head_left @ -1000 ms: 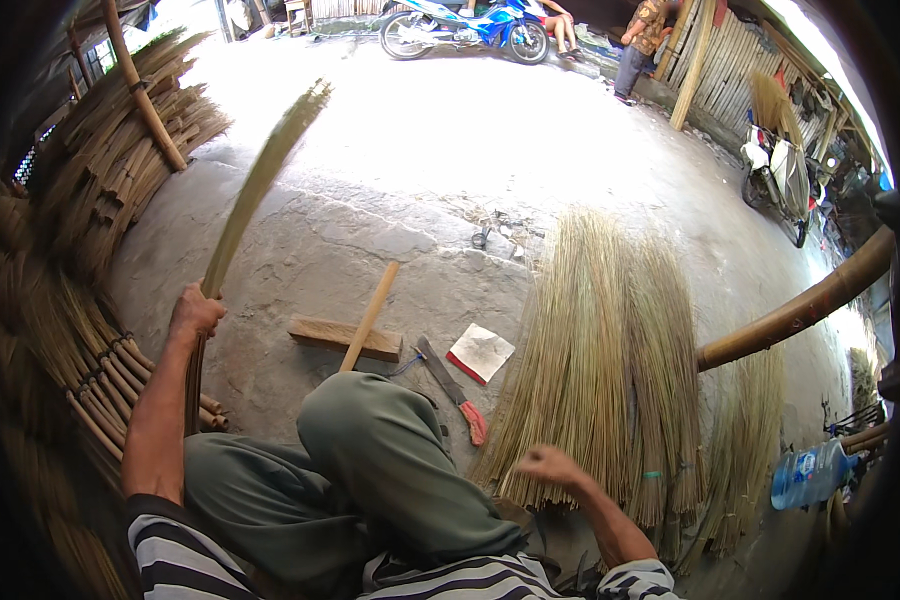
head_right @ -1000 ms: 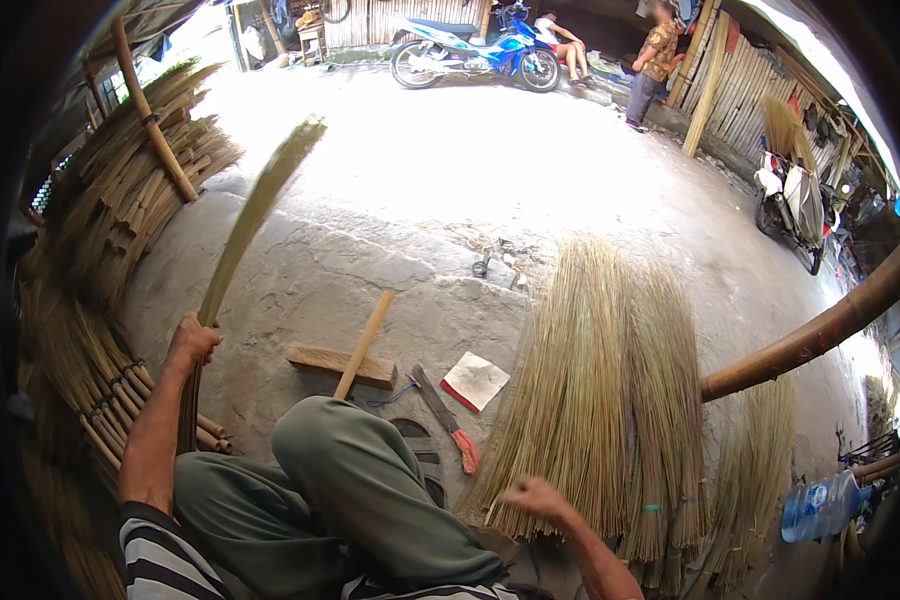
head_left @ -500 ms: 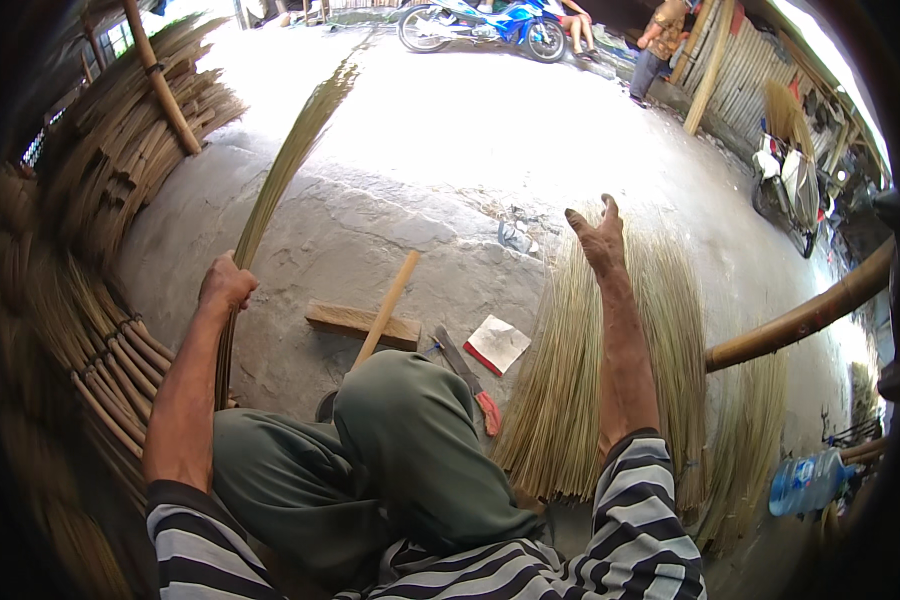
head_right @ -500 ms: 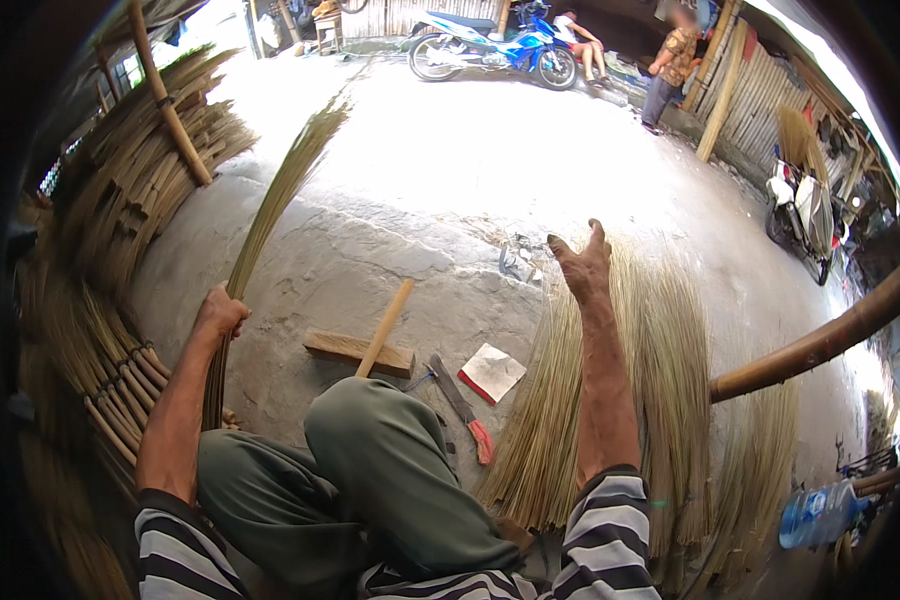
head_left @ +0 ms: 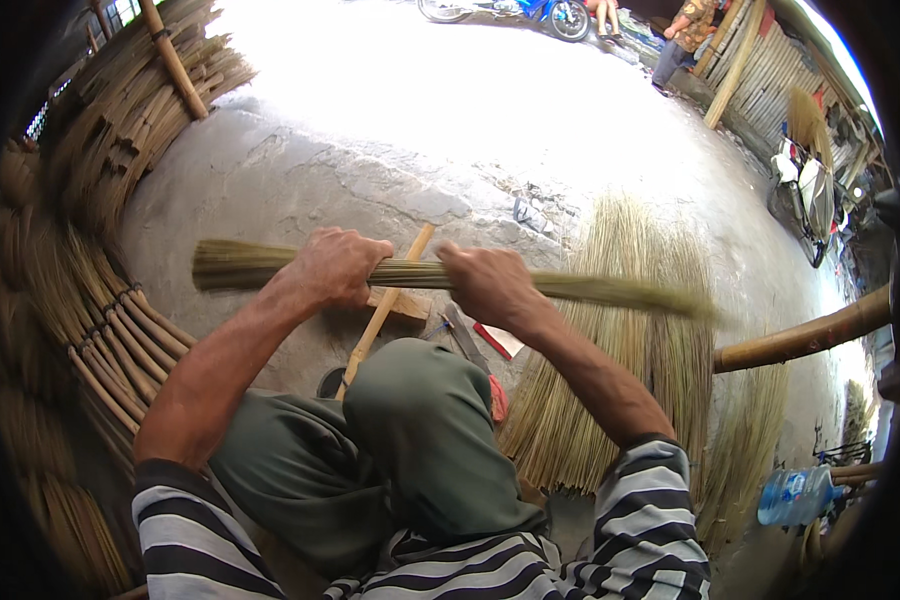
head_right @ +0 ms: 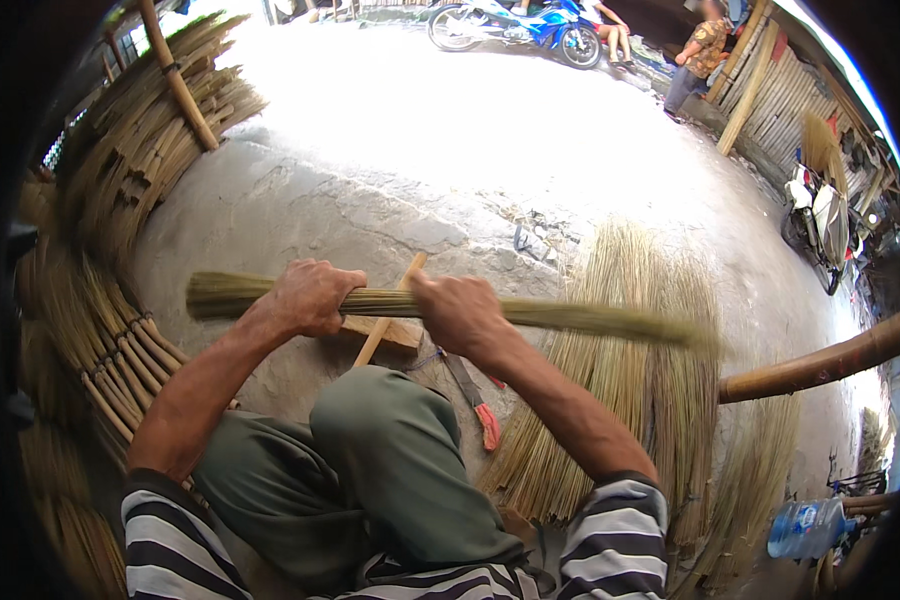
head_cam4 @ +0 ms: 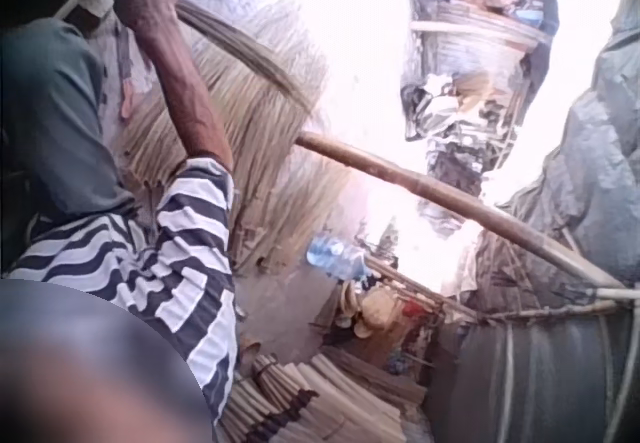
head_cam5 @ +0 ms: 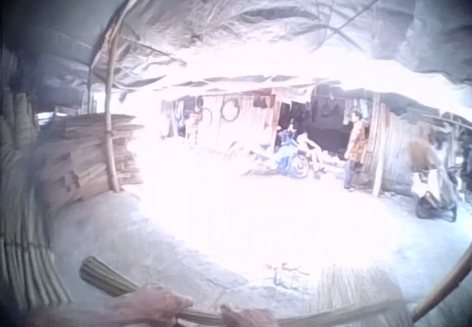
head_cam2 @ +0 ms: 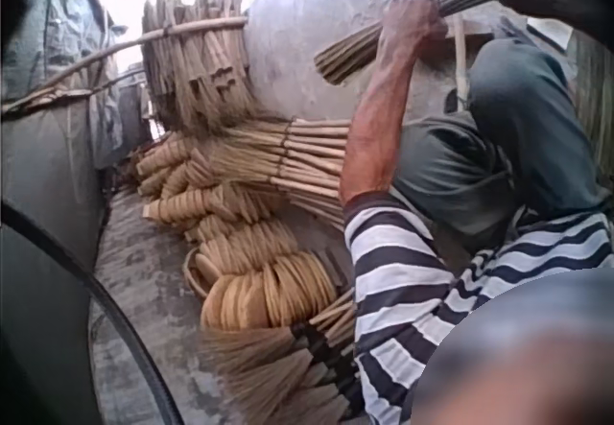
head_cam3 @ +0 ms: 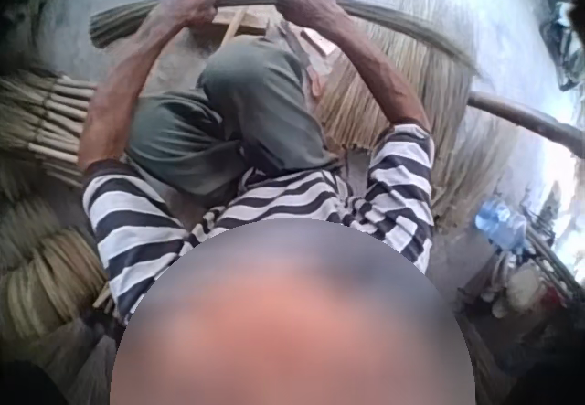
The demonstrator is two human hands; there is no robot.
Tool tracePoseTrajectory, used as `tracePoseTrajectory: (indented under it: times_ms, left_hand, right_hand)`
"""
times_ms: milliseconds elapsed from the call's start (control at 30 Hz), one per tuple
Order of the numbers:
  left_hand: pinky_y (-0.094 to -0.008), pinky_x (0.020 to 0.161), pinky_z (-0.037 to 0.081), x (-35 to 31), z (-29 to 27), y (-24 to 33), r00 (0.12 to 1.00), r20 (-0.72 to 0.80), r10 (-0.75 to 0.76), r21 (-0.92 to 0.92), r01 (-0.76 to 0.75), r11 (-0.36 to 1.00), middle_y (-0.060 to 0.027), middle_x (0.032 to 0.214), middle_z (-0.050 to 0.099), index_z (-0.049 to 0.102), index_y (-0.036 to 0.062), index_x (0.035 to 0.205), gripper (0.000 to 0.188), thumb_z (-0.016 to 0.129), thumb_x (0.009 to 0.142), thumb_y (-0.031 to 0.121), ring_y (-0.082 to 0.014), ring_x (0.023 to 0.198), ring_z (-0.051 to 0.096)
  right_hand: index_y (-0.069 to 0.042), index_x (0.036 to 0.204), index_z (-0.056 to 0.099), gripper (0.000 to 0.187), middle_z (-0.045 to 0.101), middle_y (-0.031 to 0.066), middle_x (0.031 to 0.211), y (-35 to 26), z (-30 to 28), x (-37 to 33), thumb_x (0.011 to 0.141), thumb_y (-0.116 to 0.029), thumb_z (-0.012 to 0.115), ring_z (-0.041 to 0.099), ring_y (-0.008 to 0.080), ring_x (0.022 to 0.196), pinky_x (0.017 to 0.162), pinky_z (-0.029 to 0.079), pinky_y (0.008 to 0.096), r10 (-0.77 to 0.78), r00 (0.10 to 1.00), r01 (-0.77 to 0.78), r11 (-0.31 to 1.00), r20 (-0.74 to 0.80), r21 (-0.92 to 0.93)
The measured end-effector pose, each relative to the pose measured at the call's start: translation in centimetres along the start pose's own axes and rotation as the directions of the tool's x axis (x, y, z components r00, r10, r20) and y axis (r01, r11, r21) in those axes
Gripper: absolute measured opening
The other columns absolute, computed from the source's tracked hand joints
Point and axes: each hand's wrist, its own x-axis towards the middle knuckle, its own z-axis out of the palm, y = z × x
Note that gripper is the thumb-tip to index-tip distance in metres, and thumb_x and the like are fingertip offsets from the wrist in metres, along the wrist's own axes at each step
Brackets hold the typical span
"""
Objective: The person sits on the floor and repeatedly picks up bundles of dried straw, aligns them, and strikes them against a wooden block to shape the broom heads. The person also uses a small red-handled tool to trim or adjust the bundles and places finished brooms aside.
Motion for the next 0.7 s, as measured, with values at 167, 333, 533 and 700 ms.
tracePoseTrajectory:
  times_ms: [167, 333, 533, 700]
  left_hand:
    - [-0.0511, 0.092, 0.056, 0.7, 1.7, -1.8, 0.994, 0.112, 0.005, 0.081, -0.015, 0.997, -0.0126, 0.080, 0.074, 0.070, 0.0097, 0.098, 0.020, 0.074, 0.079, 0.007, -0.0367, 0.081, 0.075]
    - [-0.0643, 0.121, 0.033, 3.0, 0.9, -1.0, 1.000, -0.011, 0.024, 0.199, -0.021, 0.980, -0.0103, 0.113, 0.076, 0.068, 0.0146, 0.123, 0.039, 0.068, 0.087, -0.001, -0.0255, 0.115, 0.072]
    - [-0.0684, 0.132, 0.011, 1.7, -3.3, -1.1, 0.653, -0.732, 0.193, 0.211, -0.052, 0.976, -0.0068, 0.161, 0.053, 0.046, 0.0273, 0.161, 0.073, 0.064, 0.095, 0.003, -0.0255, 0.154, 0.044]
    - [-0.0697, 0.131, 0.015, 0.0, -3.6, -1.2, 0.817, -0.576, 0.017, 0.050, 0.015, 0.999, -0.0071, 0.165, 0.048, 0.046, 0.0234, 0.161, 0.069, 0.071, 0.097, 0.013, -0.0254, 0.157, 0.039]
  right_hand:
    - [-0.007, 0.095, 0.058, 0.019, 0.062, 0.0109, 0.068, 4.7, 3.4, -8.1, 0.104, -0.023, 0.065, 0.062, 0.0248, 0.058, 0.058, 0.053, 0.0454, -0.029, 0.991, 0.005, 0.983, 0.127, 0.185]
    - [-0.011, 0.101, 0.062, 0.030, 0.066, 0.0063, 0.077, 6.8, 3.4, -8.9, 0.108, -0.039, 0.063, 0.062, 0.0192, 0.066, 0.055, 0.052, 0.0395, 0.319, 0.946, -0.324, 0.930, 0.057, 0.173]
    - [-0.008, 0.106, 0.064, 0.031, 0.063, 0.0063, 0.079, 16.8, 2.3, -4.1, 0.110, -0.039, 0.060, 0.056, 0.0152, 0.063, 0.055, 0.053, 0.0373, 0.517, 0.834, -0.464, 0.846, -0.191, 0.263]
    - [-0.001, 0.111, 0.069, 0.027, 0.072, 0.0194, 0.093, 24.9, 8.3, -2.3, 0.105, -0.026, 0.062, 0.072, 0.0289, 0.081, 0.072, 0.060, 0.0445, 0.666, 0.746, -0.646, 0.718, -0.017, -0.257]
